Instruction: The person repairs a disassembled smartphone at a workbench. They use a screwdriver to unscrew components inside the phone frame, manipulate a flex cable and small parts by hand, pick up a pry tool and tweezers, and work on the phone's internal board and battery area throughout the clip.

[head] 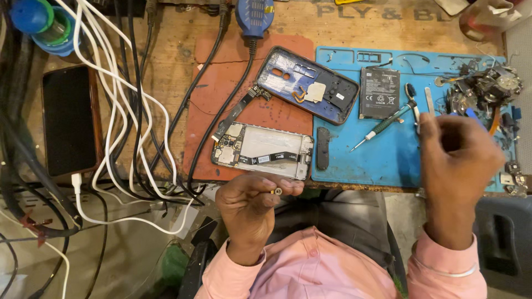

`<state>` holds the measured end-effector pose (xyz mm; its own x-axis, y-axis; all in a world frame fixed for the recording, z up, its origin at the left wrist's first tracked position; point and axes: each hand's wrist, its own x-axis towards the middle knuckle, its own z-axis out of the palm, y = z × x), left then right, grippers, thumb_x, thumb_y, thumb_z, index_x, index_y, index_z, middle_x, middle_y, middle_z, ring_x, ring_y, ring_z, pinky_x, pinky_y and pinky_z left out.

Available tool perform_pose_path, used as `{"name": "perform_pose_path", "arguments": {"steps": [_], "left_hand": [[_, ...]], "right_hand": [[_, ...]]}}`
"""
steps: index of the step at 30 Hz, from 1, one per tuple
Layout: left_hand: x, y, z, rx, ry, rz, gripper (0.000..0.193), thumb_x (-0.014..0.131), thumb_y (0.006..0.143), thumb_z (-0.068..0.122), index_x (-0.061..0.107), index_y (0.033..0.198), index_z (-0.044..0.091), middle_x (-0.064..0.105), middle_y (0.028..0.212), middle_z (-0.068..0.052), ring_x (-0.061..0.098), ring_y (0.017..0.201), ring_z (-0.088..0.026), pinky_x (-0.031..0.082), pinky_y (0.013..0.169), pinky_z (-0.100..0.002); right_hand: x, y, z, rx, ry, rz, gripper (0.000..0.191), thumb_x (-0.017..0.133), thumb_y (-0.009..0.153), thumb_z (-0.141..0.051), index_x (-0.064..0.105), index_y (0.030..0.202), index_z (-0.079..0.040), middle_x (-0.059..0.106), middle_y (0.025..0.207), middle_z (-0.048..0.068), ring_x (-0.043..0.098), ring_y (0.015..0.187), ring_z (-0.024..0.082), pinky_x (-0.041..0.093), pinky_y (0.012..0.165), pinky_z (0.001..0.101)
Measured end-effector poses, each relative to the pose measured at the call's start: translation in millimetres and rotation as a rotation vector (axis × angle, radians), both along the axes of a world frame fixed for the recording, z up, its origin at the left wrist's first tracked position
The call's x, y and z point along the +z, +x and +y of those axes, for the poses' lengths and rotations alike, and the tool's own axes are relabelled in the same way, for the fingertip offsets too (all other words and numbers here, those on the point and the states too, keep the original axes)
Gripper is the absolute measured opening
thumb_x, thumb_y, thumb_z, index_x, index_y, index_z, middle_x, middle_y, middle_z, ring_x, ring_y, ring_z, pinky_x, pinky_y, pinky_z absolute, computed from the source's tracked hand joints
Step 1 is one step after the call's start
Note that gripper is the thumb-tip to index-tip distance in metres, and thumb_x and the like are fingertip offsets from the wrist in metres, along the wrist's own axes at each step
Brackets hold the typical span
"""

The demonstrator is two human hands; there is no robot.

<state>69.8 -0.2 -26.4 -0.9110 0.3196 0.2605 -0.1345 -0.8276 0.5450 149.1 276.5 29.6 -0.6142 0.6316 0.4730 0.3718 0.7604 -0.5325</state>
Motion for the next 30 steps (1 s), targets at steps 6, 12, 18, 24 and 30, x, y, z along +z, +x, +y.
{"name": "perform_pose_path", "arguments": {"steps": [6,12,18,24,30], "left_hand": [[5,4,-1,-0.01,-0.02,0.039,0.017,0.078,0.096,0.006,0.07,0.106,-0.004,0.075,0.102,-0.022,0.075,0.097,-0.035,0.062,0.095,-0.056],[8,5,-2,-0.041,-0.029,0.066,0.016,0.077,0.096,0.001,0.069,0.108,-0.003,0.075,0.105,-0.021,0.076,0.1,-0.034,0.062,0.097,-0.055],[9,5,1,-0.083,-0.024,0.034,0.017,0.076,0.096,-0.003,0.068,0.111,-0.003,0.075,0.109,-0.023,0.074,0.104,-0.033,0.06,0.1,-0.053],[14,7,5,-0.102,0.027,0.036,0.018,0.077,0.096,-0.006,0.068,0.111,-0.002,0.072,0.114,-0.02,0.072,0.109,-0.031,0.058,0.104,-0.052],[13,10,6,-0.132,0.078,-0.009,0.025,0.077,0.096,-0.001,0.071,0.12,-0.003,0.071,0.114,-0.018,0.072,0.106,-0.03,0.058,0.103,-0.053]], "right_hand": [[6,-33,-30,-0.031,-0.139,-0.242,0.046,0.084,0.097,-0.041,0.075,0.093,0.005,0.068,0.071,0.015,0.064,0.06,0.023,0.048,0.06,0.0339],[4,-40,-21,-0.072,-0.211,-0.264,0.039,0.08,0.098,-0.034,0.077,0.089,0.004,0.068,0.068,0.014,0.062,0.058,0.02,0.048,0.061,0.0326],[6,-18,-14,0.061,-0.787,0.204,0.028,0.071,0.1,-0.017,0.068,0.087,0.008,0.063,0.073,0.012,0.051,0.055,0.016,0.039,0.052,0.0293],[17,17,-59,0.454,-0.804,0.563,0.02,0.067,0.103,-0.011,0.06,0.112,0.006,0.071,0.09,0.019,0.071,0.072,0.025,0.06,0.069,0.0363],[10,38,-125,0.643,-0.542,0.594,0.034,0.077,0.1,-0.015,0.052,0.12,-0.004,0.074,0.097,0.02,0.076,0.081,0.024,0.062,0.075,0.0355]]}}
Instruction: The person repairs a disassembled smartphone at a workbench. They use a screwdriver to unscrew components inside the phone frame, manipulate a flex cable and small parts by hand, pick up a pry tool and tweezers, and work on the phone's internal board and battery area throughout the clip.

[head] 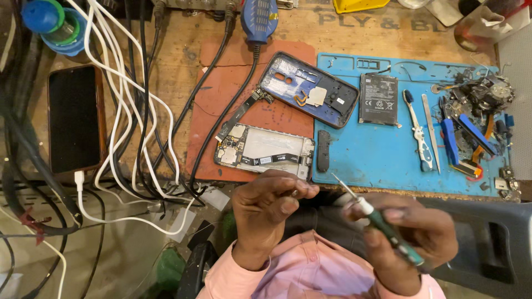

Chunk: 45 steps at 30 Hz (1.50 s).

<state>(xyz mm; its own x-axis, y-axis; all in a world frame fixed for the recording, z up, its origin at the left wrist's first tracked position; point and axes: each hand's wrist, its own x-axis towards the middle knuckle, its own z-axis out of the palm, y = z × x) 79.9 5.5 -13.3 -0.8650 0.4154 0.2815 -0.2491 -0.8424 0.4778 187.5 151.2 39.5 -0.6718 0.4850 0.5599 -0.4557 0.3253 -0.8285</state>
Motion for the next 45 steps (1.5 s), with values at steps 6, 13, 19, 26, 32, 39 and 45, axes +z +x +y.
{"name": "perform_pose_path", "arguments": {"steps": [6,13,19,26,32,39,45], "left_hand": [[-3,2,-2,-0.053,0.02,-0.078,0.019,0.079,0.096,0.001,0.072,0.113,-0.003,0.072,0.112,-0.02,0.073,0.107,-0.034,0.058,0.103,-0.056],[0,4,-1,-0.078,0.048,-0.174,0.017,0.079,0.093,-0.001,0.07,0.108,-0.002,0.075,0.107,-0.023,0.075,0.103,-0.036,0.059,0.098,-0.055],[0,2,3,-0.109,0.047,-0.165,0.019,0.079,0.093,-0.005,0.069,0.109,0.0,0.075,0.108,-0.022,0.074,0.107,-0.036,0.059,0.101,-0.054],[6,-1,2,-0.253,0.031,-0.191,0.033,0.081,0.088,-0.002,0.068,0.117,0.003,0.076,0.107,-0.018,0.073,0.108,-0.03,0.057,0.098,-0.047],[7,-4,-7,-0.305,-0.073,0.0,0.018,0.077,0.103,0.008,0.076,0.118,-0.001,0.074,0.117,-0.013,0.071,0.114,-0.023,0.056,0.107,-0.037],[1,-1,-6,-0.191,-0.117,0.003,0.015,0.08,0.098,0.001,0.076,0.112,-0.002,0.073,0.116,-0.014,0.072,0.11,-0.021,0.059,0.099,-0.034],[0,-4,-6,-0.194,-0.128,-0.008,0.014,0.079,0.098,0.001,0.076,0.111,-0.003,0.073,0.114,-0.014,0.072,0.108,-0.021,0.059,0.098,-0.034]], "right_hand": [[-5,-10,-11,0.175,0.235,0.031,0.038,0.075,0.093,-0.004,0.049,0.12,-0.006,0.073,0.1,0.019,0.076,0.09,0.026,0.063,0.081,0.0417],[-12,-24,-8,0.12,0.443,0.052,0.042,0.078,0.087,-0.004,0.049,0.117,-0.008,0.072,0.101,0.017,0.076,0.088,0.027,0.064,0.084,0.0455],[-10,-28,-3,0.127,0.461,0.06,0.038,0.081,0.087,-0.006,0.053,0.113,-0.007,0.071,0.1,0.018,0.075,0.089,0.028,0.064,0.083,0.0429],[-16,-15,3,0.133,0.268,-0.022,0.03,0.08,0.092,-0.009,0.057,0.11,-0.004,0.071,0.103,0.02,0.074,0.089,0.027,0.062,0.088,0.044],[-29,-5,-2,0.157,-0.167,-0.044,0.028,0.085,0.101,-0.016,0.063,0.109,-0.001,0.074,0.091,0.019,0.073,0.081,0.025,0.058,0.083,0.0382],[-31,-4,-11,0.174,-0.234,-0.068,0.03,0.085,0.1,-0.017,0.063,0.109,0.002,0.073,0.09,0.021,0.073,0.08,0.026,0.061,0.082,0.0372],[-35,-2,-13,0.2,-0.29,-0.083,0.03,0.084,0.101,-0.015,0.062,0.111,0.003,0.073,0.092,0.021,0.073,0.084,0.026,0.06,0.082,0.0373]]}}
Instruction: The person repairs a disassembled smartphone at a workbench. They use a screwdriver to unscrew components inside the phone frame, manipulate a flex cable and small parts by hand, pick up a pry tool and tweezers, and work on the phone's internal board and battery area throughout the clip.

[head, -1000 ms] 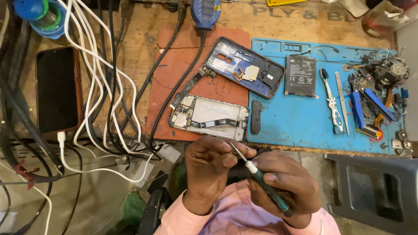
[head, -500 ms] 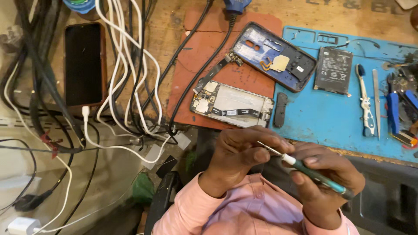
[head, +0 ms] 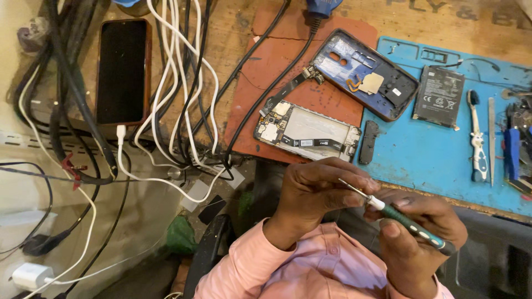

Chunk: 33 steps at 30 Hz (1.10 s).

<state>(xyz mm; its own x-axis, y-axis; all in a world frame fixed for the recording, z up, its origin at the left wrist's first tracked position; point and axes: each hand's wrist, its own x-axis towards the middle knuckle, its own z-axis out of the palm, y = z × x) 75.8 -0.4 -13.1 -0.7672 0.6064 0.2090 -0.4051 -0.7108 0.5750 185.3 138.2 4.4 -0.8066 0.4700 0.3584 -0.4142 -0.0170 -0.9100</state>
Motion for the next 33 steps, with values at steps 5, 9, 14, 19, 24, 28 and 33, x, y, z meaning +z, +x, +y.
{"name": "perform_pose_path", "arguments": {"steps": [5,9,14,19,24,28,33], "left_hand": [[0,-2,-1,-0.015,0.011,0.033,0.013,0.079,0.098,0.003,0.076,0.11,-0.002,0.073,0.113,-0.014,0.073,0.111,-0.022,0.059,0.103,-0.035],[2,-2,1,0.001,-0.026,0.059,0.02,0.079,0.097,0.003,0.076,0.116,-0.001,0.073,0.113,-0.013,0.072,0.109,-0.021,0.059,0.1,-0.034],[4,-3,1,-0.011,-0.041,0.066,0.023,0.08,0.094,0.001,0.076,0.117,-0.001,0.073,0.114,-0.013,0.072,0.11,-0.021,0.06,0.098,-0.033],[4,-2,4,0.009,-0.024,0.086,0.027,0.08,0.092,-0.003,0.075,0.118,0.0,0.073,0.116,-0.014,0.072,0.112,-0.022,0.06,0.099,-0.035],[4,-3,4,0.108,-0.071,0.208,0.018,0.08,0.095,-0.003,0.074,0.112,-0.001,0.074,0.114,-0.014,0.074,0.107,-0.023,0.061,0.098,-0.036],[8,-4,2,0.214,-0.132,0.359,0.021,0.082,0.091,-0.001,0.073,0.11,-0.001,0.075,0.106,-0.014,0.075,0.103,-0.023,0.062,0.095,-0.035],[15,-7,-2,0.268,-0.232,0.484,0.022,0.084,0.09,0.001,0.074,0.11,0.001,0.076,0.104,-0.011,0.077,0.101,-0.023,0.064,0.092,-0.033]], "right_hand": [[-2,2,5,0.013,0.016,-0.014,0.029,0.083,0.1,-0.014,0.063,0.112,0.002,0.072,0.094,0.02,0.072,0.086,0.026,0.06,0.08,0.037],[-5,0,10,0.048,-0.057,0.029,0.028,0.083,0.1,-0.012,0.064,0.113,0.003,0.071,0.093,0.02,0.071,0.083,0.027,0.058,0.075,0.0366],[-6,-1,13,0.017,-0.153,0.041,0.027,0.081,0.101,-0.011,0.065,0.116,0.004,0.07,0.093,0.022,0.068,0.078,0.027,0.055,0.069,0.0366],[-3,-1,17,-0.005,-0.175,0.033,0.028,0.08,0.102,-0.011,0.065,0.117,0.006,0.07,0.096,0.025,0.067,0.078,0.028,0.054,0.069,0.0367],[-3,-2,16,0.035,-0.187,0.06,0.028,0.079,0.104,-0.012,0.065,0.116,0.008,0.069,0.094,0.023,0.067,0.08,0.028,0.054,0.07,0.0369],[-2,-2,16,0.059,-0.191,0.066,0.028,0.079,0.104,-0.012,0.065,0.116,0.009,0.069,0.093,0.023,0.067,0.08,0.028,0.055,0.071,0.0374],[-4,0,18,0.071,-0.213,0.052,0.027,0.079,0.102,-0.01,0.064,0.114,0.009,0.069,0.094,0.023,0.067,0.082,0.029,0.055,0.072,0.0376]]}}
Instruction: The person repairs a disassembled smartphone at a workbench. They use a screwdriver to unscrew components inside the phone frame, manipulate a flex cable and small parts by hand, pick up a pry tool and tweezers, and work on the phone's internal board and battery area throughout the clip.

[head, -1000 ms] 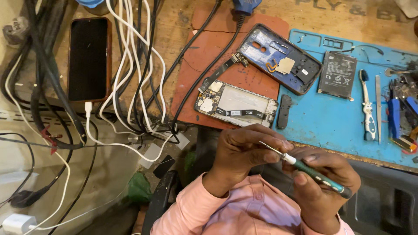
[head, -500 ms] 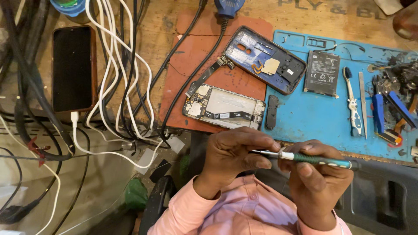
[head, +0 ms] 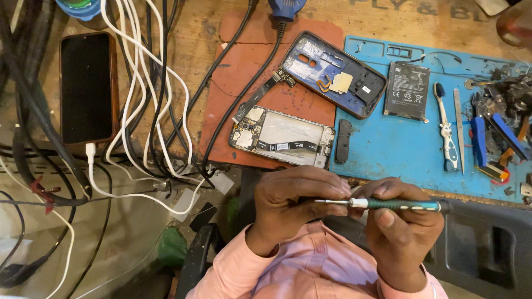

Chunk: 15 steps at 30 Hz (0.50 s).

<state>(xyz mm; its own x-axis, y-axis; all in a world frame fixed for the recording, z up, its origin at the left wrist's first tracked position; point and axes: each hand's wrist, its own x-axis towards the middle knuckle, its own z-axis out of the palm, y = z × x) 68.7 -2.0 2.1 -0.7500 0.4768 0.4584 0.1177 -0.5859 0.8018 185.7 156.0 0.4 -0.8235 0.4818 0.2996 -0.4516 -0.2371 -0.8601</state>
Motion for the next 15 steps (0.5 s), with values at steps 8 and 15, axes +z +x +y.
{"name": "perform_pose_path", "arguments": {"steps": [8,15], "left_hand": [[4.9,1.3,3.3,0.057,-0.036,0.078,0.024,0.085,0.089,0.003,0.074,0.11,0.003,0.076,0.108,-0.01,0.078,0.1,-0.022,0.066,0.089,-0.031],[2.5,-0.1,2.5,0.017,-0.014,0.037,0.022,0.084,0.09,-0.002,0.074,0.11,0.002,0.075,0.104,-0.011,0.077,0.098,-0.021,0.065,0.089,-0.031]], "right_hand": [[-7.3,3.7,2.1,-0.056,0.036,0.011,0.029,0.082,0.102,-0.012,0.064,0.113,0.008,0.069,0.102,0.023,0.068,0.099,0.031,0.057,0.093,0.0393],[-6.5,3.8,1.9,-0.079,0.065,0.008,0.03,0.082,0.101,-0.013,0.062,0.113,0.007,0.07,0.102,0.023,0.073,0.099,0.033,0.06,0.094,0.0445]]}}
